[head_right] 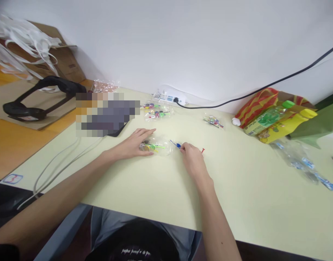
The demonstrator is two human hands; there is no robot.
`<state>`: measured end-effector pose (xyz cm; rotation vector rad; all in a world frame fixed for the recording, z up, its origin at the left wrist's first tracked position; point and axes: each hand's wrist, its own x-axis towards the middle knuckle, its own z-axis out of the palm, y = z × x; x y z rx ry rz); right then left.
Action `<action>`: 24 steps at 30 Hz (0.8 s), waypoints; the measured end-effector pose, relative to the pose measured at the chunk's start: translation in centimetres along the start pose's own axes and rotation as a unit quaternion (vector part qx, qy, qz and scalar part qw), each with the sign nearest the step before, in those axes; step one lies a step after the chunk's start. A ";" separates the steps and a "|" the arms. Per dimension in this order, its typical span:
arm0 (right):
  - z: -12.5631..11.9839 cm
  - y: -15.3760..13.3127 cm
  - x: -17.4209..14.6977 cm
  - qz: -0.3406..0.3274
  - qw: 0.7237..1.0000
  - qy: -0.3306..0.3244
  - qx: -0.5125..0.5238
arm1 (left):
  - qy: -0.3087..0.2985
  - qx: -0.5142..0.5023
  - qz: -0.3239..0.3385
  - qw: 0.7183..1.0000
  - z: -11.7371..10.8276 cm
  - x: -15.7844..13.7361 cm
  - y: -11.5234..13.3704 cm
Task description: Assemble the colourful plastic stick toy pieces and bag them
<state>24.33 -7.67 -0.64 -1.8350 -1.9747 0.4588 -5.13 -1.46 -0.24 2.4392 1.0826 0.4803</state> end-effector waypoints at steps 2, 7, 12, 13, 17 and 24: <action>0.0 0.0 0.0 0.001 1.000 0.000 0.013 | 0.001 0.002 0.001 1.000 0.0 0.0 0.0; 0.0 0.2 -0.2 -0.008 0.999 -0.012 0.041 | 0.008 0.006 0.003 1.000 0.2 0.0 -0.2; 0.1 0.4 -0.3 -0.029 0.999 -0.015 0.028 | 0.009 0.004 0.002 1.000 0.3 0.0 -0.3; 0.1 0.4 -0.3 -0.029 0.999 -0.010 0.027 | 0.009 0.004 0.001 1.000 0.3 0.0 -0.3; 0.1 0.4 -0.2 -0.026 0.999 0.015 0.016 | 0.007 0.005 -0.001 1.000 0.3 0.0 -0.3; -0.7 -0.2 -0.4 -0.057 0.995 0.064 0.044 | 0.004 0.008 -0.004 1.000 0.1 0.0 -0.1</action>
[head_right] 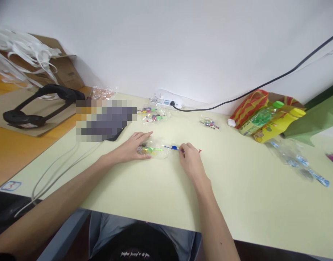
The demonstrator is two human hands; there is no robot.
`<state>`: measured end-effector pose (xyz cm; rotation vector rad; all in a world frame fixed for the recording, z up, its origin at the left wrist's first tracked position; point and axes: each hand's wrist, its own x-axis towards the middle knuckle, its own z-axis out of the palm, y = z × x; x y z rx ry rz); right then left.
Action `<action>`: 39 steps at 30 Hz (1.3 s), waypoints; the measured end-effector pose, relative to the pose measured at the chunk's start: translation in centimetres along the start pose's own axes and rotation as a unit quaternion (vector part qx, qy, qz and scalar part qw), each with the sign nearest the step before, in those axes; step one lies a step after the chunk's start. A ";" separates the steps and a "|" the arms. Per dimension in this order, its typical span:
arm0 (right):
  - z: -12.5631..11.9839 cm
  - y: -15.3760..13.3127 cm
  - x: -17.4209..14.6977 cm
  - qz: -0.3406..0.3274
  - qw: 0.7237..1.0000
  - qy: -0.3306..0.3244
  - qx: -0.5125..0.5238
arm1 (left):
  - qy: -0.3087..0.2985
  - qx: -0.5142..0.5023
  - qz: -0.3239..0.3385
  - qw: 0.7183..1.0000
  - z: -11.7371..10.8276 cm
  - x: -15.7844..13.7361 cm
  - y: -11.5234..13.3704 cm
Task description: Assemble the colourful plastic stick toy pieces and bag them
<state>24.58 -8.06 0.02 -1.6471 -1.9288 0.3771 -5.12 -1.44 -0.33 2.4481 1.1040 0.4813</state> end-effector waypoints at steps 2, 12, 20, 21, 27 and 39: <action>-0.2 -0.2 0.0 -0.016 1.000 0.006 0.013 | -0.001 0.001 -0.004 1.000 0.0 0.0 0.1; -1.7 -1.1 -0.3 -0.021 0.994 0.108 0.011 | 0.004 -0.011 -0.008 1.000 -0.1 -0.1 0.2; -0.3 -1.6 -0.3 -0.064 0.997 -0.036 0.027 | 0.003 -0.002 -0.003 1.000 0.0 0.0 0.2; 0.1 -1.8 -0.2 -0.063 0.997 -0.033 0.027 | 0.000 -0.002 -0.001 1.000 0.0 0.0 0.3; 2.0 -2.4 -0.1 -0.056 0.996 -0.033 0.067 | -0.012 -0.004 0.011 1.000 -0.1 -0.1 0.5; 3.4 -2.6 0.0 -0.054 0.993 -0.036 0.096 | -0.014 -0.012 0.026 1.000 -0.2 -0.2 1.1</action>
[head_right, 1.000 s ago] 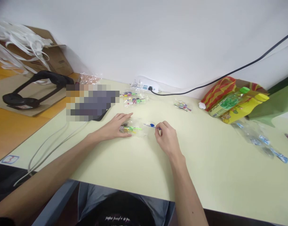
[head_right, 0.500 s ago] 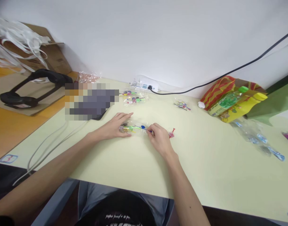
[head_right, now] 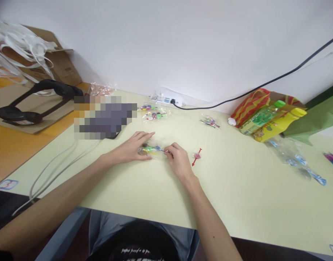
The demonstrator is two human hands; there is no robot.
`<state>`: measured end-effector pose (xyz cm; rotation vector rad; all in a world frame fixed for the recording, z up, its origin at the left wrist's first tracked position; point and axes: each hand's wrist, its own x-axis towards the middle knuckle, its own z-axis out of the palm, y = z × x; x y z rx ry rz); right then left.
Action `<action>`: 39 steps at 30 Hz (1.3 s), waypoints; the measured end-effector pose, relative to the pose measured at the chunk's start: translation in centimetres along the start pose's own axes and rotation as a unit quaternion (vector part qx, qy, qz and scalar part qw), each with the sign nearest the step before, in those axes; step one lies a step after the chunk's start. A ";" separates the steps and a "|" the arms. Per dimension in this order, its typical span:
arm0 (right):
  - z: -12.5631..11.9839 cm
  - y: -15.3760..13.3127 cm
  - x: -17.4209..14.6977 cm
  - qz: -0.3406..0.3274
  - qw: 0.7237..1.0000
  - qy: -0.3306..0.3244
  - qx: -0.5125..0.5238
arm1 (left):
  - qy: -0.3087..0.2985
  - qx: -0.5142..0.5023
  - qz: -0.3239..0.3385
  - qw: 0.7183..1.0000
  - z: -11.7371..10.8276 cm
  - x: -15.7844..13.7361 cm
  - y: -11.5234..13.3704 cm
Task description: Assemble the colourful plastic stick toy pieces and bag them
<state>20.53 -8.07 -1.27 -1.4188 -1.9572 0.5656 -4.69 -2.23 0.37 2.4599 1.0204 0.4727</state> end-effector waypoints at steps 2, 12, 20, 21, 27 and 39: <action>0.2 -0.1 0.1 0.007 1.000 0.008 0.007 | -0.003 0.001 0.004 1.000 0.0 0.0 0.2; -0.3 -0.3 0.0 -0.005 1.000 -0.013 -0.003 | -0.011 0.002 0.004 1.000 0.0 0.0 0.4; -0.1 -0.4 -0.1 0.037 0.999 0.015 -0.005 | -0.012 -0.002 0.011 1.000 0.1 0.0 0.3; -0.1 -0.5 -0.1 0.038 0.999 0.020 -0.006 | -0.012 0.000 0.012 1.000 0.2 0.0 0.3; 0.0 -0.1 -0.1 0.017 1.000 0.020 0.001 | -0.014 0.002 0.013 1.000 0.3 0.0 0.1; 0.0 -0.3 -0.1 0.032 0.993 0.094 -0.059 | -0.005 0.007 0.018 1.000 0.4 0.1 -0.2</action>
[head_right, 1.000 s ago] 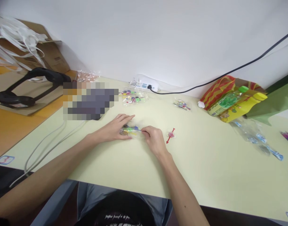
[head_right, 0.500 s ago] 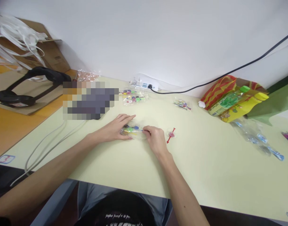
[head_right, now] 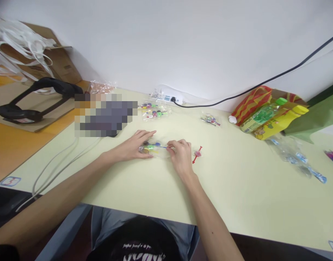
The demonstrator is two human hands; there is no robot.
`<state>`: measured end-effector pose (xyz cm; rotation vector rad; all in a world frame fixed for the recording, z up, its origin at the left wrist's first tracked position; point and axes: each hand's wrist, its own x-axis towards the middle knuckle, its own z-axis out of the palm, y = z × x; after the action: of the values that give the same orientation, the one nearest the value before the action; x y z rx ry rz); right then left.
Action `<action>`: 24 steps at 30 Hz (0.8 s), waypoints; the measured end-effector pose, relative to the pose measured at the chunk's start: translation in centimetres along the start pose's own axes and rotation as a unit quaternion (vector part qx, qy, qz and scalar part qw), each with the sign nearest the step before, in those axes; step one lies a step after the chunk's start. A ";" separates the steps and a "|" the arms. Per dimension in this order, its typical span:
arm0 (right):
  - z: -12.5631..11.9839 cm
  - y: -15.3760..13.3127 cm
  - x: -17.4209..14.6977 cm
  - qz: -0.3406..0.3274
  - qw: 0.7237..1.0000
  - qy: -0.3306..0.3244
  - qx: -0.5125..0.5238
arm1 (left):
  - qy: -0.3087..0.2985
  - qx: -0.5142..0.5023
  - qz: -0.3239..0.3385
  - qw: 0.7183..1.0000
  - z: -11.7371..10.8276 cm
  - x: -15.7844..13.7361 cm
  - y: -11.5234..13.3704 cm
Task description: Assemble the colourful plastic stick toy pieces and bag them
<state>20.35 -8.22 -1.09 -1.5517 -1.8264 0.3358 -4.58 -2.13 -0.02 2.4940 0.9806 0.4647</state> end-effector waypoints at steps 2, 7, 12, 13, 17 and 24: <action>0.1 -0.4 0.0 0.006 0.999 0.038 -0.005 | 0.003 0.001 0.001 1.000 0.1 0.0 -0.1; 0.4 -1.0 -0.1 0.016 0.997 0.047 0.051 | 0.004 -0.007 -0.002 1.000 0.2 0.0 -0.1; 0.6 -0.8 0.2 -0.017 0.998 -0.013 0.053 | 0.005 -0.007 0.002 1.000 0.2 0.0 0.0; 0.7 -0.7 0.3 -0.018 0.998 -0.017 0.051 | 0.005 -0.007 0.003 1.000 0.2 0.0 0.0; 1.1 -0.2 0.5 -0.008 0.999 -0.011 0.048 | 0.002 -0.003 0.006 1.000 0.2 0.0 0.2; 1.7 0.6 0.7 0.005 0.999 -0.018 0.044 | -0.007 0.011 0.009 1.000 0.3 0.1 0.2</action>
<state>19.64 -6.98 -2.46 -1.5041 -1.8078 0.4447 -4.30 -2.26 -0.19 2.5245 0.9640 0.4429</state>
